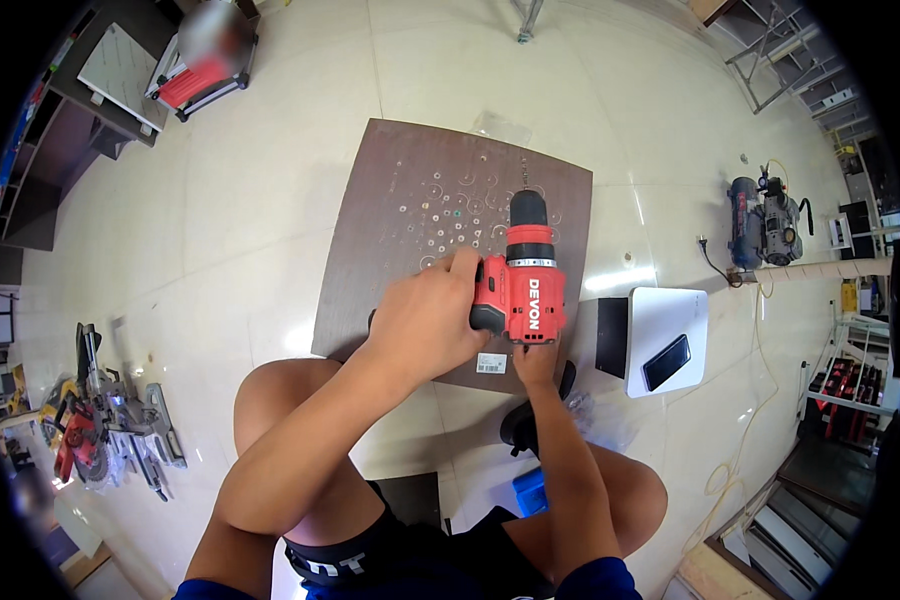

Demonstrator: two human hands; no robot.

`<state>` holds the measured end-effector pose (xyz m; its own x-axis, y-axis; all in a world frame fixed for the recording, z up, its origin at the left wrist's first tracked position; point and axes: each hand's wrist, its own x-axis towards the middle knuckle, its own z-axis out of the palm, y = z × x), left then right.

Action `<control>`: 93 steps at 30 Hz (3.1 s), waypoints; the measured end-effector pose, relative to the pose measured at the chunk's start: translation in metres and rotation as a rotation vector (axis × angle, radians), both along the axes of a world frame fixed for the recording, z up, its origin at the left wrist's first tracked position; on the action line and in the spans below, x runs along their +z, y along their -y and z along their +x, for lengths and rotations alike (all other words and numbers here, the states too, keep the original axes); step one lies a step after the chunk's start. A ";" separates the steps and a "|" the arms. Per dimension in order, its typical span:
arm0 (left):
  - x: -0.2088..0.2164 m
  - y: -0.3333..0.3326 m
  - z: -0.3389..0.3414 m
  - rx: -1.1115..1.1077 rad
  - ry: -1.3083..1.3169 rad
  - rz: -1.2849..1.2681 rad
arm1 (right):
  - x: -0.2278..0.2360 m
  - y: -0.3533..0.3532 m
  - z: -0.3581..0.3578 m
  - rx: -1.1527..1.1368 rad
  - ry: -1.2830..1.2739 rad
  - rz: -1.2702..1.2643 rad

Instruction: The person sits on the floor and uses a red cordless drill to drive screws into a brown rectangular board. The board has pre-marked circular patterns and is placed on the floor between the person's legs. The person systematically moves the drill to different marked spots to insert screws.

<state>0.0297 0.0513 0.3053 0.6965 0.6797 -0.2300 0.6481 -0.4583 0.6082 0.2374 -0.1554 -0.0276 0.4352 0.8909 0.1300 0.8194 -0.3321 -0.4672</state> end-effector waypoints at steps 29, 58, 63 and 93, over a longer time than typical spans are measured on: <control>0.012 -0.039 -0.019 0.156 0.043 0.039 | 0.021 -0.020 -0.004 0.124 0.051 0.015; 0.011 -0.039 -0.021 0.299 0.096 -0.015 | 0.034 -0.130 0.026 0.433 0.129 0.097; 0.013 -0.032 -0.008 0.338 0.141 -0.084 | 0.014 -0.127 0.017 0.523 0.041 0.236; 0.005 0.037 -0.016 0.183 0.017 -0.058 | 0.024 -0.013 0.045 -0.342 0.088 0.213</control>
<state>0.0140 0.0144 0.3103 0.5661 0.7817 -0.2617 0.7072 -0.2974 0.6414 0.2826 -0.1419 -0.0038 0.6806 0.6459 0.3458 0.7183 -0.4955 -0.4883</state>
